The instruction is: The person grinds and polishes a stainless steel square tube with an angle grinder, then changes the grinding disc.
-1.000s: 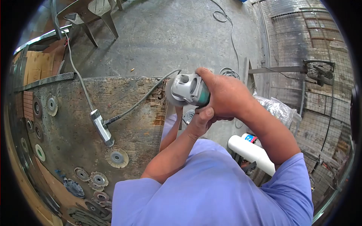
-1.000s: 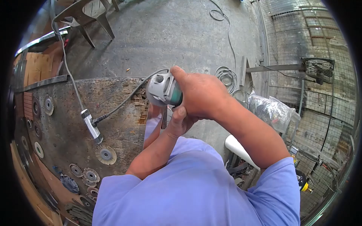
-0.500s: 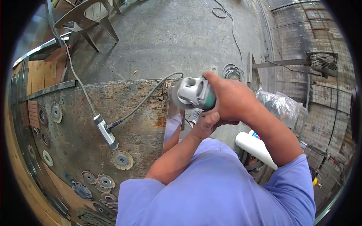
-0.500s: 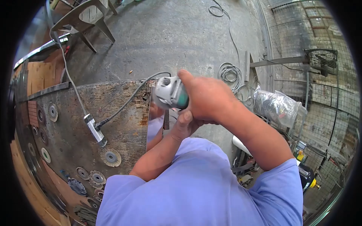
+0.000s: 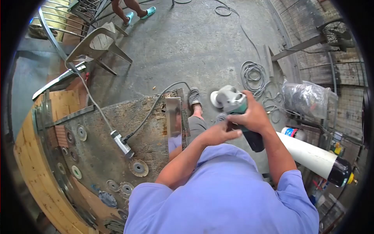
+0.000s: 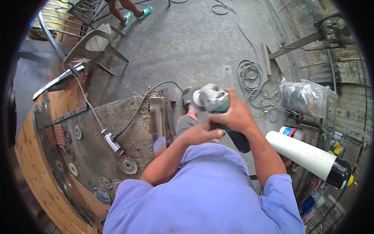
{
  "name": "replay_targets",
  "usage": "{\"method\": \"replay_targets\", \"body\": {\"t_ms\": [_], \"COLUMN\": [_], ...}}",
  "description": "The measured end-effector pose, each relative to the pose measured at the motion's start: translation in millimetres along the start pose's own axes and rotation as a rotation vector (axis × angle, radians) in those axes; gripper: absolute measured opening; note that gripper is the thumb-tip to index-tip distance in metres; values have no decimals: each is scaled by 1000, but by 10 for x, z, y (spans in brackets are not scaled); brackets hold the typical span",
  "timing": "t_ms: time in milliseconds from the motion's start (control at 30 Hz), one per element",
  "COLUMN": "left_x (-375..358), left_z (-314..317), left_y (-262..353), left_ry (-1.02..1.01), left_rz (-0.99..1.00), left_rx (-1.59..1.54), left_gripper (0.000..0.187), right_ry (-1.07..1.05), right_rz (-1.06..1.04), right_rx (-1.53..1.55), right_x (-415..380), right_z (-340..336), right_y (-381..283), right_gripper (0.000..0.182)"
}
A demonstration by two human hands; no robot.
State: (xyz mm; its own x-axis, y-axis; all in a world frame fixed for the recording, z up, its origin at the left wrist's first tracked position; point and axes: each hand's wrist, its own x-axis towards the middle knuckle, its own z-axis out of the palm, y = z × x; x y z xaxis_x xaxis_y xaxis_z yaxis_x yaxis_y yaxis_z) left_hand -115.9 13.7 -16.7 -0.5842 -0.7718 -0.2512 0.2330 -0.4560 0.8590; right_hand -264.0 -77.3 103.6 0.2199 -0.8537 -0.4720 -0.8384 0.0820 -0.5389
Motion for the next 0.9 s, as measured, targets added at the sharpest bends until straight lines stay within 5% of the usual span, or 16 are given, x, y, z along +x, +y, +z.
{"method": "replay_targets", "body": {"t_ms": [67,200,300,400,500,600,700,800,900], "left_x": [-344,-1088,-1260,-1244,-1187,-1182,-1172,-1098,-1096], "left_z": [56,-26,-157,-271,-252,-76,-60,29,82], "left_y": [517,489,415,55,124,365,159,123,51], "left_ry": [121,961,1170,1112,1167,1143,1198,1189,1293], "left_rz": [-62,-56,-193,-223,-314,-438,-32,-386,-240], "left_rx": [432,906,1202,1311,1013,884,1406,1680,1711], "left_gripper": [58,61,74,77,57,67,80,91,89], "right_ry": [83,132,134,118,154,150,137,135,94], "right_rz": [15,121,119,80,31,10,41,-8,-6], "right_rx": [216,495,607,667,655,666,612,574,474], "right_x": [-54,-112,-187,-238,-308,-353,-396,-356,-351], "right_z": [85,240,309,353,313,225,94,117,59], "right_y": [402,901,1055,1114,1104,1112,1018,1014,817], "right_gripper": [95,94,95,96,98,100,101,100,100]}}
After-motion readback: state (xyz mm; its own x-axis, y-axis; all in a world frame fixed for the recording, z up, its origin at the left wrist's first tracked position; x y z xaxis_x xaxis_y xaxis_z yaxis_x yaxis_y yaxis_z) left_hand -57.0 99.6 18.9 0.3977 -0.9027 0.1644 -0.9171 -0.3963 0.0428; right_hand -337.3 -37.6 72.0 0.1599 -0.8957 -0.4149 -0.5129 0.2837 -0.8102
